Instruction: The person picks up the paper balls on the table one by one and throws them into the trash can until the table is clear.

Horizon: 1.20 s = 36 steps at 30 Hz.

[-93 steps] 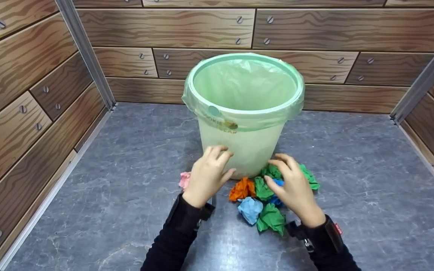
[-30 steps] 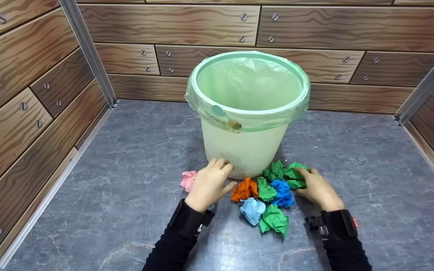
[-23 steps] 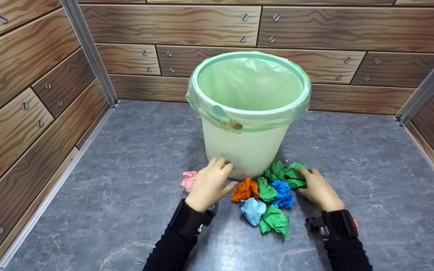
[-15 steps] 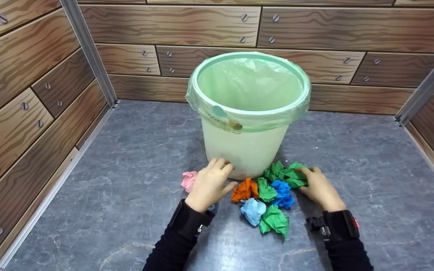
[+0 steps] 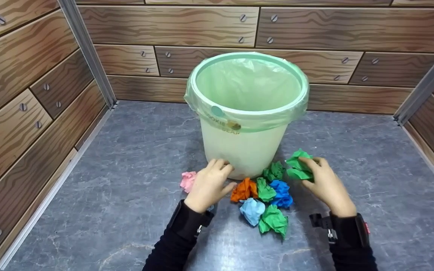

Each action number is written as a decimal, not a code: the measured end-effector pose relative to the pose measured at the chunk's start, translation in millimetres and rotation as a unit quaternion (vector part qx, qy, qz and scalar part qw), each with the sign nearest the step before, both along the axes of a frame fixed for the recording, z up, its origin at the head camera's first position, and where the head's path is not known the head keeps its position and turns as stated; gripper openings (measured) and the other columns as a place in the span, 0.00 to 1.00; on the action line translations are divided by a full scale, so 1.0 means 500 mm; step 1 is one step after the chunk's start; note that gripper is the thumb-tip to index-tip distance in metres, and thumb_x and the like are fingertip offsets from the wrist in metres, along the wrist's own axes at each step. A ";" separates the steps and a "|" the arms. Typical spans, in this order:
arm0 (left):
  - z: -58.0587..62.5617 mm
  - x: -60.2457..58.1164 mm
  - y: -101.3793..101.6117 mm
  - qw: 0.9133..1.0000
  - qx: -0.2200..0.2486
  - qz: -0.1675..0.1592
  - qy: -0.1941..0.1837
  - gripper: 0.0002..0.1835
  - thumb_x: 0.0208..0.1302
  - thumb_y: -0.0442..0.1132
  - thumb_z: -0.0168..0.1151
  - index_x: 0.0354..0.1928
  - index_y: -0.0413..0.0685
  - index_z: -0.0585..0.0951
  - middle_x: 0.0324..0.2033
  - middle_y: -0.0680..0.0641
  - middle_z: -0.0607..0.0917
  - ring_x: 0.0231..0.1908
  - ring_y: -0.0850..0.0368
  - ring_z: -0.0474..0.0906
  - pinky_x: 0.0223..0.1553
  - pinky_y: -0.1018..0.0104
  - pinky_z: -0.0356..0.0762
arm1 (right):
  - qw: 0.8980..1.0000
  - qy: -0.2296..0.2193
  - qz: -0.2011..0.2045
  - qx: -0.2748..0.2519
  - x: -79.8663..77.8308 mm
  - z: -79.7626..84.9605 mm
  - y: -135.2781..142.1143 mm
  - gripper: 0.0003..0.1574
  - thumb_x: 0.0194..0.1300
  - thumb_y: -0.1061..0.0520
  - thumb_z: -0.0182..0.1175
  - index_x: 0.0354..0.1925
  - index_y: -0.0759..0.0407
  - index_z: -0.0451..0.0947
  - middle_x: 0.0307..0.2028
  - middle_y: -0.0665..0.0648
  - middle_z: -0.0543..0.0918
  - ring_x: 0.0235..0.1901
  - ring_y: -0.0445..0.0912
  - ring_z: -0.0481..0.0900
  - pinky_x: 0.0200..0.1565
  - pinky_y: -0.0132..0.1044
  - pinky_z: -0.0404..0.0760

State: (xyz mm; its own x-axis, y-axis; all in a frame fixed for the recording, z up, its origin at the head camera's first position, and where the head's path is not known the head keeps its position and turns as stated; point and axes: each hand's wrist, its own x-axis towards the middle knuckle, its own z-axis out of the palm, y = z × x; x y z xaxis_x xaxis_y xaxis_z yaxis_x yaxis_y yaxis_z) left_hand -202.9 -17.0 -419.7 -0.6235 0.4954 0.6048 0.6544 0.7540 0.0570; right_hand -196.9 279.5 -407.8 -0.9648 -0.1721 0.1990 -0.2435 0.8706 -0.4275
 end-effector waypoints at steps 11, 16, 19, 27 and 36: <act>0.000 0.001 0.001 1.000 -0.001 0.000 0.005 0.15 0.48 0.46 0.65 0.36 0.47 0.77 0.36 0.48 0.76 0.36 0.54 0.71 0.34 0.68 0.73 | 0.993 0.105 0.040 0.020 0.074 0.065 -0.061 0.37 0.48 0.66 0.63 0.58 0.58 0.66 0.53 0.72 0.62 0.45 0.64 0.69 0.37 0.55 0.73; -0.001 0.002 0.000 1.000 -0.001 -0.003 0.007 0.15 0.48 0.47 0.65 0.36 0.47 0.77 0.36 0.48 0.76 0.36 0.55 0.71 0.34 0.68 0.72 | 0.990 0.129 0.057 0.024 0.087 0.069 -0.073 0.38 0.45 0.66 0.66 0.57 0.57 0.67 0.53 0.71 0.63 0.44 0.62 0.70 0.36 0.53 0.74; -0.001 0.003 0.000 1.000 -0.002 -0.004 0.007 0.15 0.48 0.47 0.65 0.35 0.47 0.77 0.35 0.48 0.76 0.36 0.54 0.70 0.33 0.68 0.72 | 0.990 0.129 0.061 0.023 0.090 0.070 -0.077 0.38 0.45 0.66 0.66 0.57 0.57 0.67 0.53 0.70 0.62 0.44 0.61 0.70 0.36 0.53 0.74; -0.002 0.004 -0.005 1.000 -0.010 0.001 -0.003 0.15 0.48 0.46 0.65 0.35 0.46 0.76 0.36 0.48 0.76 0.36 0.54 0.71 0.33 0.67 0.72 | 0.988 0.141 0.066 0.022 0.096 0.077 -0.085 0.39 0.45 0.66 0.66 0.57 0.56 0.67 0.54 0.70 0.62 0.45 0.61 0.70 0.35 0.53 0.75; 0.000 0.003 -0.002 1.000 -0.022 0.010 -0.004 0.16 0.48 0.48 0.65 0.35 0.47 0.77 0.35 0.49 0.76 0.36 0.55 0.71 0.33 0.68 0.73 | 0.972 0.222 0.071 -0.002 0.123 0.110 -0.088 0.44 0.37 0.69 0.69 0.56 0.56 0.69 0.54 0.71 0.64 0.41 0.59 0.72 0.32 0.51 0.76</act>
State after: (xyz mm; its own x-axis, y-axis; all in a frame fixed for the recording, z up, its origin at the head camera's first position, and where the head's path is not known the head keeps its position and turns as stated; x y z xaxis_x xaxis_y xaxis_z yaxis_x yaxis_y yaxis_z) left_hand -201.6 -18.1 -419.7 -0.6384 0.5097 0.5768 0.6394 0.7684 0.0286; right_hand -135.2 235.4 -352.8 -0.7501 -0.2960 0.5914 -0.5226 0.8133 -0.2557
